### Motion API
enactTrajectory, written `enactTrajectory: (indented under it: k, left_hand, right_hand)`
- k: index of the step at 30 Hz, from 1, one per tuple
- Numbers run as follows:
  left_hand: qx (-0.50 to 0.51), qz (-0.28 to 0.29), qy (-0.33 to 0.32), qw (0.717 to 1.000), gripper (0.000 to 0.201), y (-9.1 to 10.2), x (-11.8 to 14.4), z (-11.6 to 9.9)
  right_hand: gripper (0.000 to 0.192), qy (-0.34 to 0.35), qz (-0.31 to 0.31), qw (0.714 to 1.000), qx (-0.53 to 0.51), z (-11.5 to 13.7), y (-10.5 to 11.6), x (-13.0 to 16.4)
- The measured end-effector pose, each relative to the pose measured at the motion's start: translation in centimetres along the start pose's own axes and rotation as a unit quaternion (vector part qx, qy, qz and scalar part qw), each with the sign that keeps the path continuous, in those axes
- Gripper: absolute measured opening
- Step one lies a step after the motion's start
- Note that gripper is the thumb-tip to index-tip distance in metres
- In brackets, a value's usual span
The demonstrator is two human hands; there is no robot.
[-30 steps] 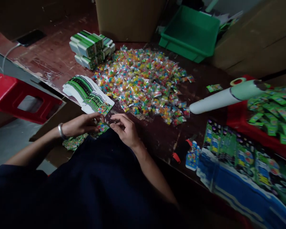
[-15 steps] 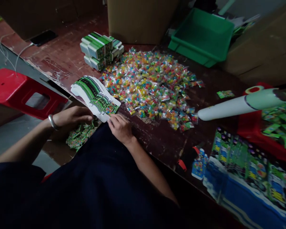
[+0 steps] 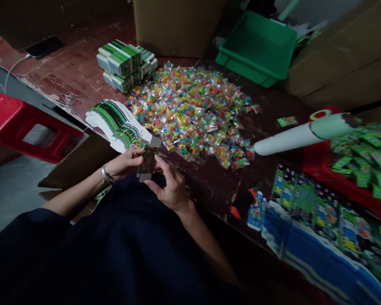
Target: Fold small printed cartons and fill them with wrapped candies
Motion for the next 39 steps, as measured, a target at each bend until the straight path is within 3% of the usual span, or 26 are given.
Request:
enactTrajectory:
  k: [2,3,7,10,12,15,21,24,25,27,29,33,35,37,39]
  left_hand:
    - [-0.031,0.016,0.001,0.999,0.059,-0.4,0.0,0.2]
    - [-0.046,0.02,0.002,0.999,0.059,-0.5,0.1,0.2]
    - [-0.093,0.031,-0.002,0.995,0.058,-0.5,0.4,-0.8]
    - [-0.125,0.042,-0.002,0.991,0.057,-0.6,0.6,-1.8]
    - [-0.139,0.054,0.004,0.989,0.056,-0.8,0.6,-2.0]
    - [-0.141,0.066,0.008,0.988,0.058,-1.1,0.4,-1.5]
    - [-0.165,0.071,0.064,0.982,0.064,-1.8,0.4,-0.2]
    - [-0.155,0.057,0.083,0.983,0.054,-2.2,0.4,0.1]
    - [-0.144,0.039,0.076,0.986,0.051,-2.2,0.3,0.1]
    - [-0.117,-0.013,0.034,0.992,0.05,-2.4,0.0,0.3]
    - [-0.1,-0.069,-0.031,0.992,0.049,-2.7,-0.5,0.7]
    - [-0.069,-0.13,-0.109,0.983,0.053,-3.8,-1.6,2.3]
    - [-0.076,-0.153,-0.155,0.973,0.065,-4.3,-1.9,2.9]
    - [-0.129,-0.171,-0.222,0.951,0.077,-4.5,-1.8,3.0]
    - [-0.199,-0.156,-0.271,0.929,0.075,-4.6,-1.5,2.8]
  right_hand:
    - [0.064,-0.055,0.013,0.998,-0.022,-0.4,0.6,-0.5]
    - [0.058,-0.076,0.021,0.996,-0.035,-0.5,0.9,-0.7]
    - [0.014,-0.097,0.085,0.988,-0.085,-0.5,1.3,-0.9]
    - [0.014,-0.093,0.036,0.992,-0.073,-0.4,1.9,-0.6]
    - [0.038,-0.091,0.01,0.994,-0.059,-0.3,2.2,-0.4]
    - [0.053,-0.083,0.057,0.993,-0.063,-0.2,2.2,-0.3]
    - [0.022,-0.154,0.084,0.977,-0.122,-0.6,3.5,-0.6]
    - [0.022,-0.169,0.138,0.965,-0.144,-0.6,3.8,-0.6]
    - [0.022,-0.177,0.117,0.967,-0.143,-0.7,3.9,-0.6]
    - [0.022,-0.196,-0.003,0.972,-0.132,-1.1,4.3,-0.2]
    - [0.034,-0.21,-0.12,0.963,-0.123,-1.5,4.3,0.5]
    - [0.026,-0.239,-0.156,0.955,-0.083,-2.5,2.9,1.9]
    - [0.025,-0.246,-0.207,0.943,-0.082,-2.9,2.4,2.3]
    - [0.027,-0.236,-0.258,0.93,-0.117,-3.0,1.9,2.4]
    - [0.038,-0.216,-0.285,0.923,-0.143,-2.9,1.5,2.3]
Point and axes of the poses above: each hand's wrist, its own x-axis away from the middle knuckle, its own y-axis out of the back of the hand, z = x × y, the point moved 3 cm from there along -x, towards the middle knuckle
